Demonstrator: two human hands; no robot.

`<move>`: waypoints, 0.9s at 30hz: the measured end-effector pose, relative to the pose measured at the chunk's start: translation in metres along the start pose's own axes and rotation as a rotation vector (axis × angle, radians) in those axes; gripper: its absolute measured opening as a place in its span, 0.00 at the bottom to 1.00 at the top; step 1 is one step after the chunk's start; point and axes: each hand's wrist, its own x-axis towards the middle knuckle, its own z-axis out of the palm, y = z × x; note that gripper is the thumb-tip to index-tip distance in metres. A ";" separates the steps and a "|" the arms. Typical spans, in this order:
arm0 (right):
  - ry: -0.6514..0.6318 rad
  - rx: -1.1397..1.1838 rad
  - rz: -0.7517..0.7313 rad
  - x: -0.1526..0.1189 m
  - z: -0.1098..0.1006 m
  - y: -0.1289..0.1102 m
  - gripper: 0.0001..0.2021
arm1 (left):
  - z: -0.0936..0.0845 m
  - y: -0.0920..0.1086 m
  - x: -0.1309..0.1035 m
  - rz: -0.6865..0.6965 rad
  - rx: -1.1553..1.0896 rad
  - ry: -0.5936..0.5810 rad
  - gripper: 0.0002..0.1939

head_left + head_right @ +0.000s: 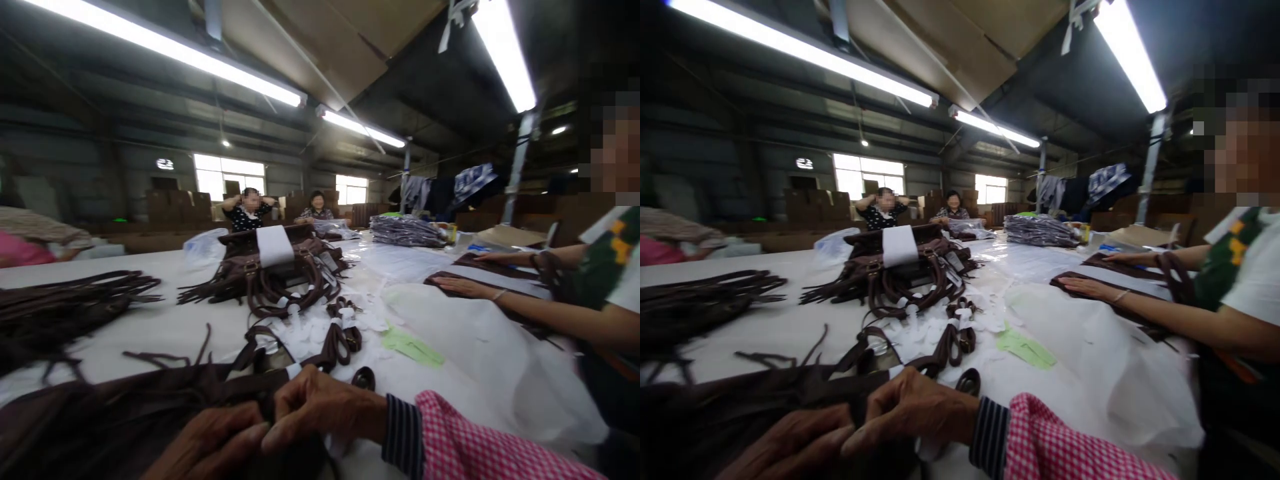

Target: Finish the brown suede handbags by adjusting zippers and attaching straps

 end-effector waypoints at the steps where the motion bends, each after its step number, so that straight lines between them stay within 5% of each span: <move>1: 0.007 0.000 -0.003 0.000 0.002 -0.001 0.19 | 0.001 0.007 -0.005 -0.050 0.027 0.002 0.24; 5: 0.057 -0.020 0.009 -0.001 0.010 -0.001 0.22 | 0.011 0.021 -0.010 -0.105 0.109 0.046 0.25; 12: 0.214 -0.067 0.013 -0.002 0.022 0.006 0.24 | 0.021 -0.003 -0.006 -0.039 0.280 0.091 0.25; 27: 0.353 -0.015 -0.091 0.002 0.035 0.004 0.27 | 0.021 0.003 -0.004 -0.068 -0.276 0.197 0.19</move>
